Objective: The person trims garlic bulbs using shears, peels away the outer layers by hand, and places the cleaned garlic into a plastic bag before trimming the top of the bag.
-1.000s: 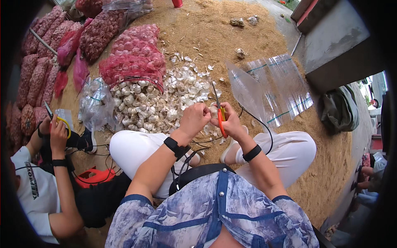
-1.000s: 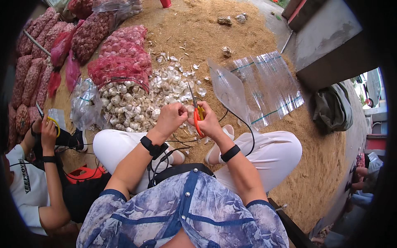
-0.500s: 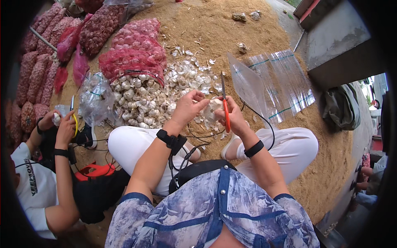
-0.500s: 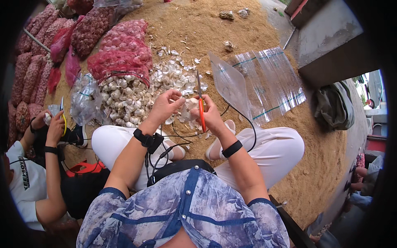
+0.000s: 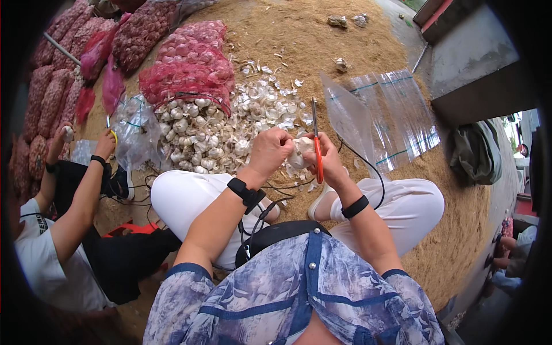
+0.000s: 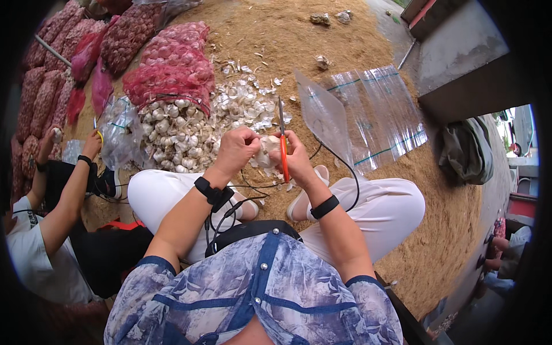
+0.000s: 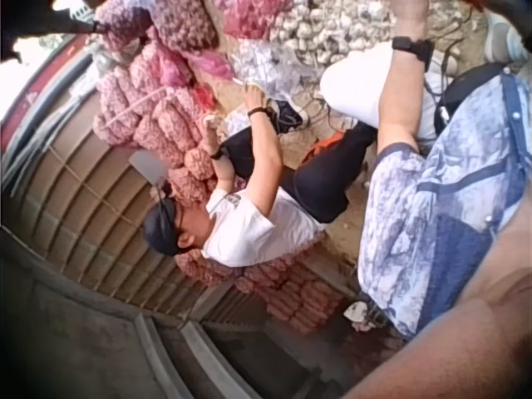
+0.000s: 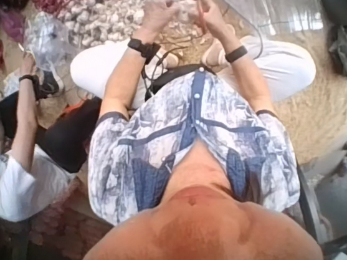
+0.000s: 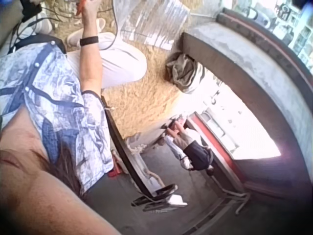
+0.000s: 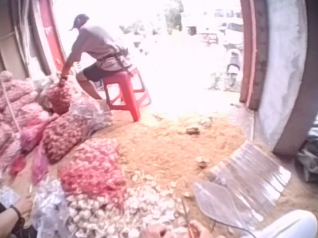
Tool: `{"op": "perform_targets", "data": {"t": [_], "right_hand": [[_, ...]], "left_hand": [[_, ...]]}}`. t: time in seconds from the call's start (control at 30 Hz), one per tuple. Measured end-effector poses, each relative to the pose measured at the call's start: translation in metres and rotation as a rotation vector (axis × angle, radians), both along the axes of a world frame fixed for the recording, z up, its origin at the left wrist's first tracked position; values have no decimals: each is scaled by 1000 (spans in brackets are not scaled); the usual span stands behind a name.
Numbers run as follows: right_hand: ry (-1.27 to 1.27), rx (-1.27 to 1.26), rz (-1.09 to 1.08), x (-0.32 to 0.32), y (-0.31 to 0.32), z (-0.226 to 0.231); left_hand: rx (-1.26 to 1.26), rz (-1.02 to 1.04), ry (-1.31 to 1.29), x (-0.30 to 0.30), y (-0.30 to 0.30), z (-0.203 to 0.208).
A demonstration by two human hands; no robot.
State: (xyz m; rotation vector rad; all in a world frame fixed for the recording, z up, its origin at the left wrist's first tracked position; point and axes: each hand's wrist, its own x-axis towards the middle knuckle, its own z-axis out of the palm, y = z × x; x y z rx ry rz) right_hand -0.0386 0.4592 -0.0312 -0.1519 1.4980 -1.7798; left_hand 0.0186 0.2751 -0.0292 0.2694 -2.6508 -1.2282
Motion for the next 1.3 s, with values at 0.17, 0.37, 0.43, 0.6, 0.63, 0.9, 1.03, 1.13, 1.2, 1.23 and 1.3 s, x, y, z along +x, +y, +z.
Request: {"op": "perform_targets", "data": {"t": [0.17,0.37,0.43,0.6,0.63,0.9,1.03,1.13,1.2,1.23,1.3], "right_hand": [[-16,-88,-52,-5,0,-4],[126,-109,-9,-2,-5,-1],[135,-162,4,-3,-6,-2],[207,-169,34,-3,-7,-13],[212,-173,28,-2,-8,-12],[200,-134,84,-7,-2,-19],[118,-165,0,-3,-6,-7],[2,-200,-26,-3,-3,-6],[40,-237,-51,-4,-4,-7],[77,-276,-76,-5,-5,-8],[104,-279,-90,-6,-5,-10]], "left_hand": [[643,80,-297,-4,-5,1],[543,28,-212,-2,-3,-5],[394,46,-219,-2,3,7],[156,70,-150,1,4,20],[143,78,-144,2,4,20],[197,91,-137,2,1,11],[300,102,-215,1,1,15],[326,104,-72,3,3,21],[375,97,54,5,7,26],[366,69,112,7,11,30],[356,39,171,8,14,38]]}}
